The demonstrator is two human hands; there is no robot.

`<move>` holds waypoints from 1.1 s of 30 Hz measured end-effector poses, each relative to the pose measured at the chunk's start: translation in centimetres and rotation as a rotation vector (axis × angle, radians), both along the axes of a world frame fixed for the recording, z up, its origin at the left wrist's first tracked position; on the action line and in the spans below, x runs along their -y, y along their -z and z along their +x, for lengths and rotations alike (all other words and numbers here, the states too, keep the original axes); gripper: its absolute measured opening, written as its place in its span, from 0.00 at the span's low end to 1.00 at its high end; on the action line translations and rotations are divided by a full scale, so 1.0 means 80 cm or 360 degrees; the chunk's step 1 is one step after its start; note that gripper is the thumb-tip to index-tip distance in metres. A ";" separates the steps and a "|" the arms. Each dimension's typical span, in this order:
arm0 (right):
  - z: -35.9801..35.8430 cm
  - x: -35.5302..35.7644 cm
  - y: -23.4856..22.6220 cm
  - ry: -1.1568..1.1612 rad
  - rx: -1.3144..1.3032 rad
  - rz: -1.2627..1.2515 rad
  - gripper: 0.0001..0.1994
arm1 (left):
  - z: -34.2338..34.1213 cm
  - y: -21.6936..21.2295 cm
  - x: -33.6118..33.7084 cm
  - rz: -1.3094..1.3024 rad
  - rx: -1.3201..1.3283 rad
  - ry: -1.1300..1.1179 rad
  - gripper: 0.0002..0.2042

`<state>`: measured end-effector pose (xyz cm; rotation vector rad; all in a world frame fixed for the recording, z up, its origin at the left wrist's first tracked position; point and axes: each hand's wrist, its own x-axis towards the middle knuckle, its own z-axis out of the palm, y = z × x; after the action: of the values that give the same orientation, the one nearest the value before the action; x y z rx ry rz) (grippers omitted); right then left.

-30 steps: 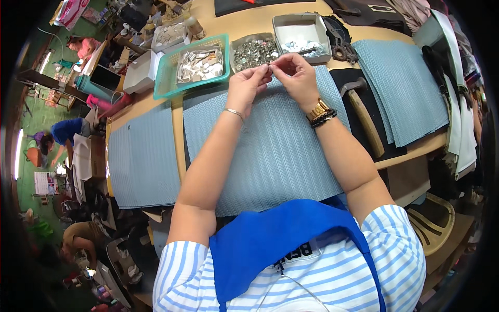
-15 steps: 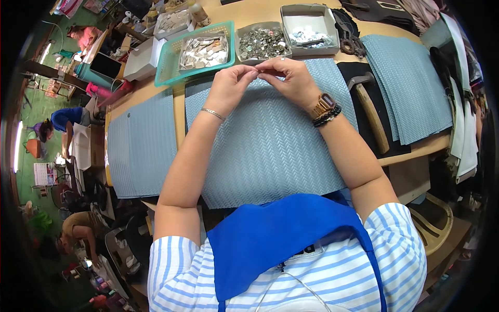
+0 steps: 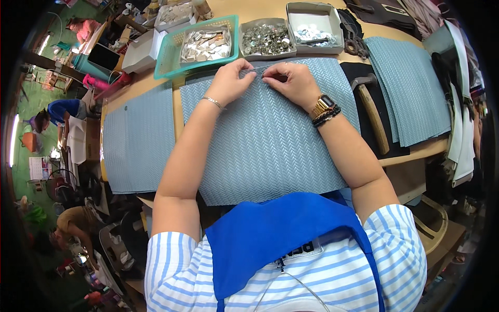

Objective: The person assembles leather pieces by hand, aligning small leather components and using a hammer to secure hardware or flatten seams across multiple pieces.

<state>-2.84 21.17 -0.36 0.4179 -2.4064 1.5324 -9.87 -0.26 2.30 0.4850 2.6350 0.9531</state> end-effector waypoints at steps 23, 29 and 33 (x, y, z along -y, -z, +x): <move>-0.011 0.001 0.003 -0.0002 -0.0061 0.0357 0.13 | 0.007 0.021 0.003 0.0482 -0.0268 0.0169 0.22; -0.013 -0.006 -0.002 0.0092 -0.0196 0.0796 0.12 | 0.038 0.003 -0.006 0.0277 -0.0538 0.0103 0.21; -0.012 -0.008 -0.008 0.0030 -0.0213 0.0891 0.10 | 0.039 0.010 -0.001 0.0340 -0.0583 0.0106 0.21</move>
<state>-3.81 21.83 0.28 0.5778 -2.6875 0.7676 -6.77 -0.16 1.53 0.8672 2.8206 1.2337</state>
